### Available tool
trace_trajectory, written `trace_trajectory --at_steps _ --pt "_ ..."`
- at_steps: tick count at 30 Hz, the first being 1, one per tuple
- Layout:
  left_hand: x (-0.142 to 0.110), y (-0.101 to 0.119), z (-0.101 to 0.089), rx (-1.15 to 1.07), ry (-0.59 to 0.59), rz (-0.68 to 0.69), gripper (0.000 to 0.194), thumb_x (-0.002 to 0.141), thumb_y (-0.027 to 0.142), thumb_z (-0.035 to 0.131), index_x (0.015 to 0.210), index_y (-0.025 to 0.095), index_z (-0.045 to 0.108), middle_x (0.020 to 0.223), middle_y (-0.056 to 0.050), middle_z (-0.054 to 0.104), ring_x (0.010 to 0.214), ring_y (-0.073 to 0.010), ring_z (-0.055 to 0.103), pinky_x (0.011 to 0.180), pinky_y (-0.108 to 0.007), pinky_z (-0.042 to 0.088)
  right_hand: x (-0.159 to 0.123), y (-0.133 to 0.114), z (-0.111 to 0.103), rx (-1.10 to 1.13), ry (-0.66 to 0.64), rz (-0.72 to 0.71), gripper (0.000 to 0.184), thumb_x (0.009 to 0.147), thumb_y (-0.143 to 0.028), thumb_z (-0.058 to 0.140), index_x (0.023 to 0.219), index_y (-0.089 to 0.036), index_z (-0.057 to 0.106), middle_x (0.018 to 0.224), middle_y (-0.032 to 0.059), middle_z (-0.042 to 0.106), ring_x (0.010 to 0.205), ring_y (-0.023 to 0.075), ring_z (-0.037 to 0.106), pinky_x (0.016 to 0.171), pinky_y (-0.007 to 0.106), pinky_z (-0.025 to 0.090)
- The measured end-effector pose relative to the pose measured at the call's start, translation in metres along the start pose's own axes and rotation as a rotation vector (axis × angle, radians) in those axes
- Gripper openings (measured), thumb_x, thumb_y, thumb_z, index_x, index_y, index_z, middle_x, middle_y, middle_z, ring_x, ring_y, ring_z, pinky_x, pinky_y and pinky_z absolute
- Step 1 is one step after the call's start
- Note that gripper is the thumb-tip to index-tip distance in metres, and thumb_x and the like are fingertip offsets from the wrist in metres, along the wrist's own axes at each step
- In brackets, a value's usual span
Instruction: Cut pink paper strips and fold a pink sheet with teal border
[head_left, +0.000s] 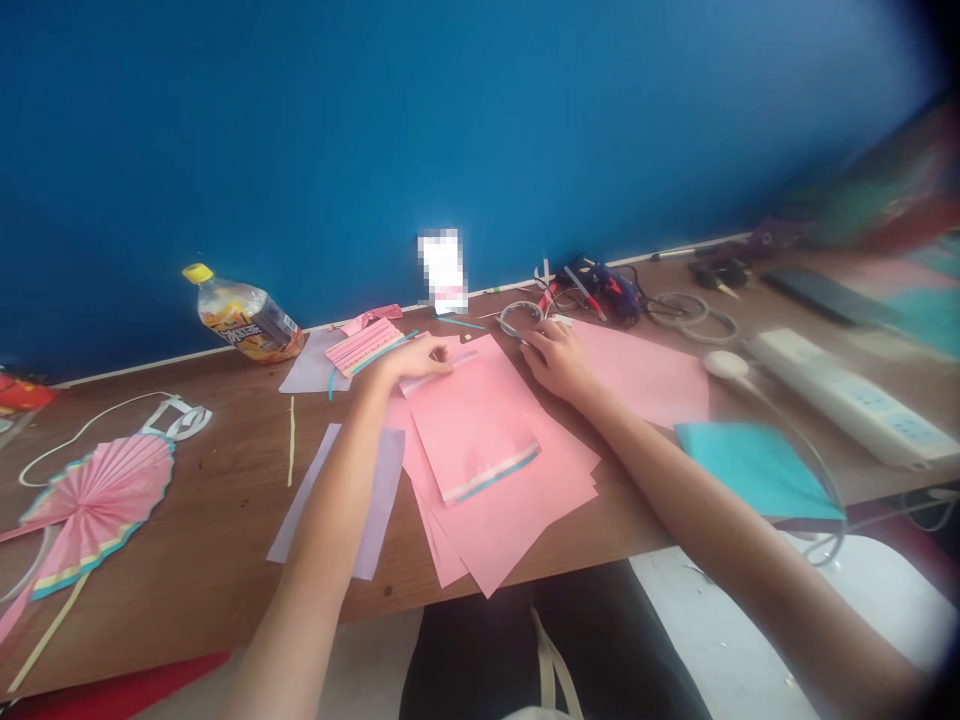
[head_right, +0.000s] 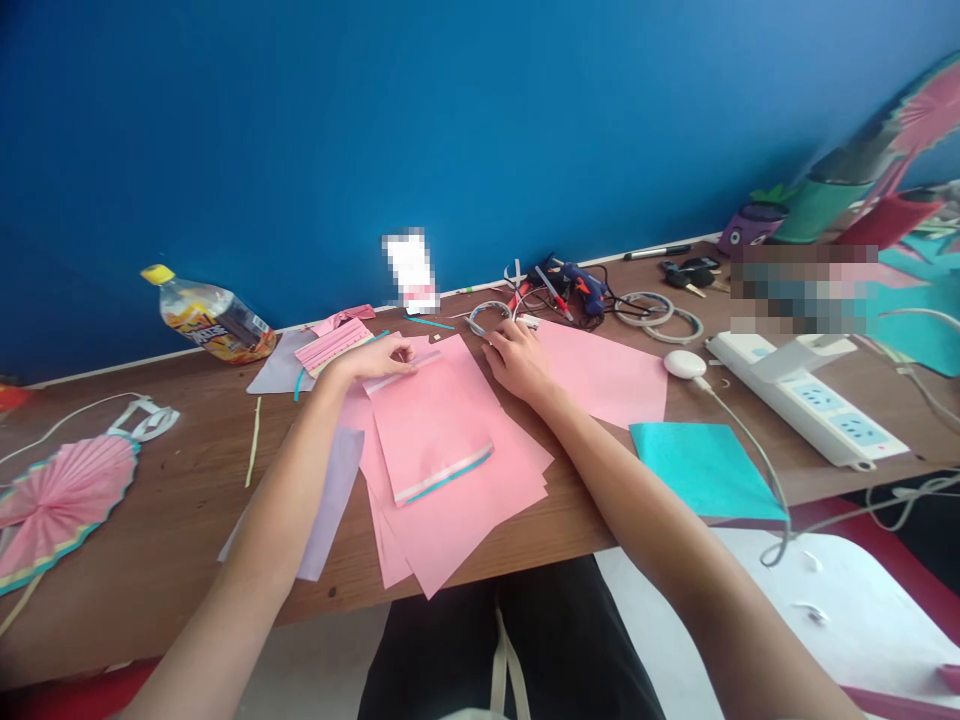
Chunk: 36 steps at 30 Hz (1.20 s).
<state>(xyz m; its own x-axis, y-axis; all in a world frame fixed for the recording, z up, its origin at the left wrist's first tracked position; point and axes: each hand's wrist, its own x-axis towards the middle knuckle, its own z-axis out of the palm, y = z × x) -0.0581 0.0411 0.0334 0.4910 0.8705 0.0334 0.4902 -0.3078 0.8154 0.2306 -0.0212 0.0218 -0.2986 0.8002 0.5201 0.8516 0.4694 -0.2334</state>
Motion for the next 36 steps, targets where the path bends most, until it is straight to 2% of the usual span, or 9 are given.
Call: trace_trajectory --at_steps 3,7,11,15,18,21,26,31,36 --pt "0.003 0.016 0.006 0.004 -0.162 0.056 0.030 0.063 0.041 0.077 0.072 0.017 0.059 0.071 0.000 0.060 0.065 -0.0130 0.052 0.062 -0.026 0.039 -0.001 -0.007 0.001 0.292 0.015 0.015 0.037 0.095 -0.039 0.044 0.121 -0.018 0.060 0.106 0.0107 0.064 0.097 0.0231 0.057 0.085 0.037 0.045" --pt "0.006 0.031 0.021 -0.033 -0.208 0.118 0.031 0.070 0.043 0.071 0.078 0.017 0.058 0.076 -0.001 0.061 0.068 -0.0131 0.054 0.065 -0.027 0.040 -0.002 -0.011 0.005 0.621 -0.031 0.081 0.051 0.087 -0.045 0.056 0.131 -0.020 0.050 0.099 0.0057 0.069 0.081 0.0183 0.061 0.071 0.031 0.048" --pt "0.006 0.033 0.027 -0.024 -0.214 0.110 0.032 0.069 0.043 0.072 0.084 0.017 0.061 0.081 -0.003 0.065 0.071 -0.0145 0.057 0.065 -0.027 0.041 -0.002 -0.007 0.012 0.781 -0.067 0.157 0.038 0.083 -0.042 0.061 0.114 -0.020 0.061 0.082 0.0020 0.068 0.069 0.0161 0.060 0.067 0.030 0.048" --pt "0.004 0.028 0.016 -0.003 -0.216 0.084 0.034 0.070 0.048 0.070 0.082 0.016 0.067 0.082 -0.004 0.068 0.075 -0.0165 0.060 0.070 -0.028 0.043 0.001 -0.002 0.014 0.914 -0.033 0.258 0.029 0.077 -0.041 0.065 0.097 -0.019 0.064 0.077 0.0016 0.067 0.068 0.0160 0.060 0.066 0.030 0.047" --pt "0.000 0.024 0.003 0.026 -0.188 0.064 0.034 0.072 0.050 0.068 0.079 0.016 0.071 0.077 -0.003 0.067 0.071 -0.0158 0.059 0.068 -0.028 0.043 0.002 -0.003 0.010 0.927 0.004 0.337 0.031 0.075 -0.041 0.065 0.097 -0.019 0.063 0.075 0.0008 0.065 0.065 0.0152 0.057 0.061 0.029 0.046" --pt "-0.004 0.022 -0.004 0.002 -0.210 0.035 0.032 0.074 0.048 0.067 0.075 0.016 0.071 0.070 -0.003 0.064 0.062 -0.0136 0.056 0.061 -0.027 0.042 0.002 -0.004 0.005 0.888 0.033 0.390 0.029 0.077 -0.040 0.061 0.097 -0.020 0.062 0.075 0.0010 0.063 0.063 0.0151 0.055 0.058 0.029 0.046" --pt "-0.006 0.023 0.001 -0.020 -0.246 0.066 0.029 0.074 0.045 0.067 0.072 0.016 0.070 0.064 -0.002 0.062 0.057 -0.0130 0.057 0.057 -0.026 0.044 0.003 -0.004 0.002 0.818 0.085 0.412 0.025 0.075 -0.038 0.059 0.094 -0.022 0.060 0.076 0.0016 0.064 0.070 0.0184 0.058 0.067 0.034 0.048" --pt "-0.003 0.017 0.003 0.039 -0.235 0.044 0.033 0.074 0.048 0.066 0.066 0.016 0.067 0.057 -0.003 0.062 0.047 -0.0110 0.051 0.048 -0.025 0.038 0.003 0.000 0.005 0.777 0.093 0.399 0.026 0.077 -0.036 0.057 0.098 -0.021 0.060 0.075 0.0013 0.064 0.067 0.0179 0.058 0.066 0.033 0.047" --pt "-0.002 0.009 -0.002 0.022 -0.211 0.047 0.034 0.075 0.050 0.064 0.073 0.016 0.068 0.061 -0.001 0.061 0.058 -0.0120 0.054 0.059 -0.025 0.042 0.002 0.004 0.013 0.720 0.118 0.354 0.034 0.080 -0.034 0.055 0.110 -0.020 0.057 0.078 0.0017 0.067 0.067 0.0174 0.059 0.064 0.032 0.045"
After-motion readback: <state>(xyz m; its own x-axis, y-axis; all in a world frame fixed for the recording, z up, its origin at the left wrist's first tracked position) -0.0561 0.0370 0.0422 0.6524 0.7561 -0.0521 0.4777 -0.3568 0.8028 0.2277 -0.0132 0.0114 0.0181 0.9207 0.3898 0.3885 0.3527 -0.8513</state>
